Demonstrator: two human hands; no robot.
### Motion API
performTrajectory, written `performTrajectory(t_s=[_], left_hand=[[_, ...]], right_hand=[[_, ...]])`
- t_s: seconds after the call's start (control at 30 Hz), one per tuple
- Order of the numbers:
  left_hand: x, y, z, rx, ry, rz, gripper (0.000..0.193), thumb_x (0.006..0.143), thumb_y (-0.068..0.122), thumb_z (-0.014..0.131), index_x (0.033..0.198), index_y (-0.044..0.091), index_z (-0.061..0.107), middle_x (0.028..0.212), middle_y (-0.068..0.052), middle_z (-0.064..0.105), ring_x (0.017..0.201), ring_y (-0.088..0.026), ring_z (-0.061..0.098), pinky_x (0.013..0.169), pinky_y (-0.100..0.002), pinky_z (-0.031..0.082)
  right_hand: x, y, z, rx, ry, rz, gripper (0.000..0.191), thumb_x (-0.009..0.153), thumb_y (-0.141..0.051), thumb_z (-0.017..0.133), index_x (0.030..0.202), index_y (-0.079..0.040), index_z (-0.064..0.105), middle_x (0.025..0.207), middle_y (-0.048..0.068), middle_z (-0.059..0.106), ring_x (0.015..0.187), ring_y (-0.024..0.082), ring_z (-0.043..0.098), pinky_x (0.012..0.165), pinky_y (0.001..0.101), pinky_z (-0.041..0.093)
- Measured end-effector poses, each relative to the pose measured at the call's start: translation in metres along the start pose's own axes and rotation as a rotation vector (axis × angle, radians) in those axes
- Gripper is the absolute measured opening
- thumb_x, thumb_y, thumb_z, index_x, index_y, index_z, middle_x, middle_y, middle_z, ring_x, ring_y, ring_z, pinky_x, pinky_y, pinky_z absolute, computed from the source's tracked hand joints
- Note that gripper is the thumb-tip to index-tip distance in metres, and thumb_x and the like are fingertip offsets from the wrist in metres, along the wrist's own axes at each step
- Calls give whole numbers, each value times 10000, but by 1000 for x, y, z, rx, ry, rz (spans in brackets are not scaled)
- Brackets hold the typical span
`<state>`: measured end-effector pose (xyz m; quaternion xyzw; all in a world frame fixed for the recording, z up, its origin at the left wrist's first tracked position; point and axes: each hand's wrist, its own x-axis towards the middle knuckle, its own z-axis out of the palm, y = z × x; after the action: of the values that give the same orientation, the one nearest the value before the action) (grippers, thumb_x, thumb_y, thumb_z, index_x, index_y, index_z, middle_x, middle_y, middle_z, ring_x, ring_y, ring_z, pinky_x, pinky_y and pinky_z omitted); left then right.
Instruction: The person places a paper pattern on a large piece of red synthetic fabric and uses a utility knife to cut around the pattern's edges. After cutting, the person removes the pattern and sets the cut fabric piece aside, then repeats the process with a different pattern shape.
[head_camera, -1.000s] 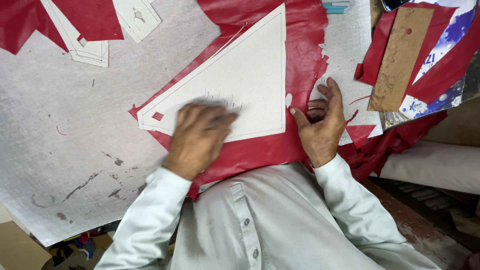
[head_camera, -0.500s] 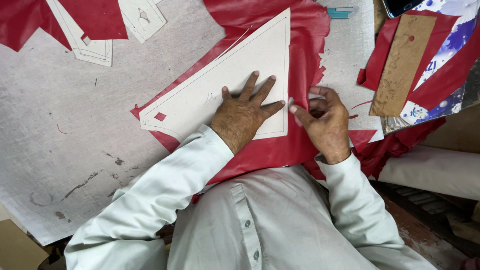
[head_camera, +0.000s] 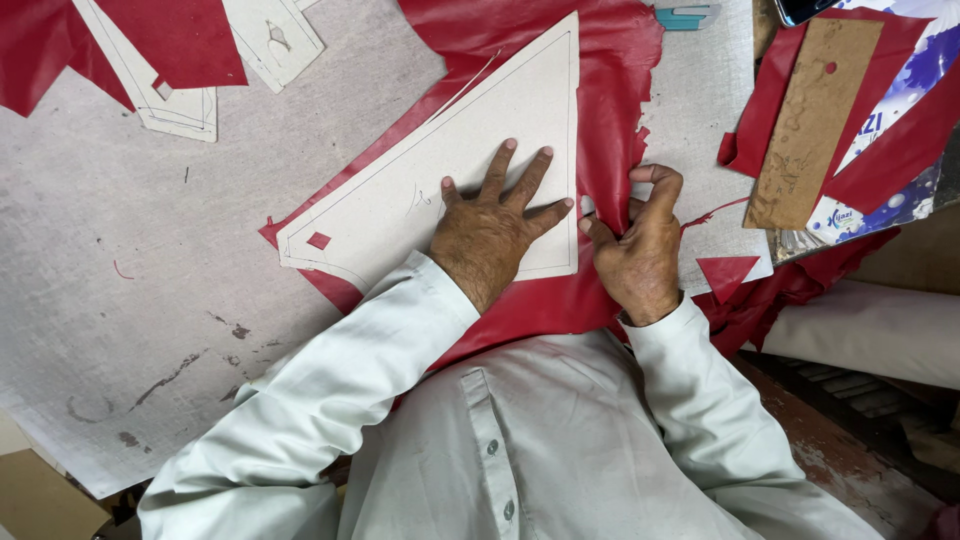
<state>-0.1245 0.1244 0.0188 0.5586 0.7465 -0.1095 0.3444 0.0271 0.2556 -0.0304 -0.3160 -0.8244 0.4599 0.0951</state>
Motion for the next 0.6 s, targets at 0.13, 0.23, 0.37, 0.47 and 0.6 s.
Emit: performTrajectory(t_s=[0.13, 0.23, 0.37, 0.47, 0.6], left_hand=[[0, -3, 2, -19, 21, -8, 801, 938, 137, 624, 1573, 436, 239, 1687, -38, -112, 1531, -397, -74, 1064, -759, 354], [0, -5, 3, -17, 29, 1, 791, 937, 146, 629, 1579, 414, 252, 1688, -46, -100, 1530, -406, -73, 1058, -772, 352], [0, -3, 3, -22, 16, 3, 780, 938, 142, 627, 1574, 417, 267, 1690, -43, -104, 1533, -404, -79, 1058, -774, 350], [1, -2, 4, -31, 26, -12, 761, 948, 139, 617, 1572, 415, 278, 1691, -36, -100, 1535, -404, -82, 1057, -774, 349], [2, -2, 5, -31, 34, -20, 780, 940, 121, 619, 1563, 438, 271, 1683, -24, -111, 1525, -394, -92, 1062, -775, 336]], right_hand=[[-1, -14, 2, -149, 24, 128, 839, 863, 35, 855, 1470, -46, 281, 767, 181, 715, 612, 212, 663, 576, 294, 508], [6, -21, 0, 6, 67, -85, 1111, 895, 26, 885, 1642, -18, 63, 860, 105, 738, 787, 142, 741, 704, 266, 570], [17, -19, 1, -179, 193, 12, 1258, 815, -19, 984, 1661, -46, 54, 754, 189, 600, 622, 243, 574, 622, 296, 520], [23, -16, 5, -228, 165, -68, 1253, 759, -38, 1013, 1628, -54, 111, 885, 196, 627, 719, 277, 608, 693, 311, 550], [28, -23, 9, -303, 211, -334, 1095, 757, 23, 964, 1554, -67, 218, 1265, 242, 593, 1071, 389, 653, 963, 387, 565]])
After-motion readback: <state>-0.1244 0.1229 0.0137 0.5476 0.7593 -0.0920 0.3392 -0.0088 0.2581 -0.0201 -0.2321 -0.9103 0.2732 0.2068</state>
